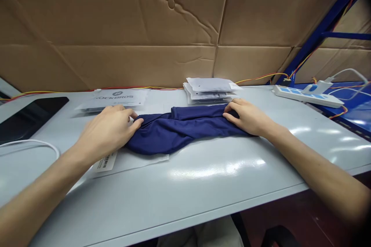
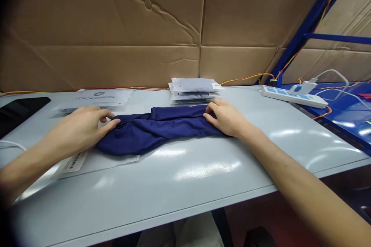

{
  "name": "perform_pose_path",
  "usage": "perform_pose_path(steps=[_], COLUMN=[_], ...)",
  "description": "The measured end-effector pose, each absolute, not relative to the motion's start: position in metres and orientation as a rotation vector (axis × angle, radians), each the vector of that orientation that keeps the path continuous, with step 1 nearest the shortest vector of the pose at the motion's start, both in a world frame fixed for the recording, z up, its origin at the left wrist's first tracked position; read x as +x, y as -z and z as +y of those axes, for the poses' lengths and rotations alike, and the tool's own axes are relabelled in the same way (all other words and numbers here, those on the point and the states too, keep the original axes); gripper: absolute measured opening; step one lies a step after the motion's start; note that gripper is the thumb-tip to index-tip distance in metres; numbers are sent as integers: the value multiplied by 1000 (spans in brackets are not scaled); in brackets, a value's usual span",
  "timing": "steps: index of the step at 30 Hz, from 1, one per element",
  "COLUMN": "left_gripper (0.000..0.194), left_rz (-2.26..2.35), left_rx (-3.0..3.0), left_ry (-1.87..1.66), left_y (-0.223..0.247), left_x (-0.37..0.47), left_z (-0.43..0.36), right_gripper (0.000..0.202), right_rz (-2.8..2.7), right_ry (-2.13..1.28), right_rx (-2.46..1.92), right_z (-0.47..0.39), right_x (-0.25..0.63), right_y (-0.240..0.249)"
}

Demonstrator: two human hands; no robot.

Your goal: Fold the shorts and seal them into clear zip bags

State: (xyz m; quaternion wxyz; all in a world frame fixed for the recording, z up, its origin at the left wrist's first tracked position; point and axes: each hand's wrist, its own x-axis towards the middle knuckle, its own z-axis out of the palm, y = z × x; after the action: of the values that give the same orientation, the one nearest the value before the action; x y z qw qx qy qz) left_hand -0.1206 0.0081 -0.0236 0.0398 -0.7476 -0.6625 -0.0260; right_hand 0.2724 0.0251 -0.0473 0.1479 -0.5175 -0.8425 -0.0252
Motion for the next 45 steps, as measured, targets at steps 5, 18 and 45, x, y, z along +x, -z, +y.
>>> perform_pose_path(steps=[5,18,45], left_gripper=[36,56,45], left_rz=[-2091,-2386,-2411], left_rx=[-2230,-2196,-2129], left_ry=[147,280,341], left_y=[24,20,7], left_x=[-117,-105,-110], left_z=[4,-2,1], right_gripper=[23,21,37], right_rz=[-2416,-2247,-2010], right_ry=[47,83,81], right_rx=[-1500,-1521,-1823], right_z=[26,28,33], right_x=[272,274,272], right_y=[48,53,58])
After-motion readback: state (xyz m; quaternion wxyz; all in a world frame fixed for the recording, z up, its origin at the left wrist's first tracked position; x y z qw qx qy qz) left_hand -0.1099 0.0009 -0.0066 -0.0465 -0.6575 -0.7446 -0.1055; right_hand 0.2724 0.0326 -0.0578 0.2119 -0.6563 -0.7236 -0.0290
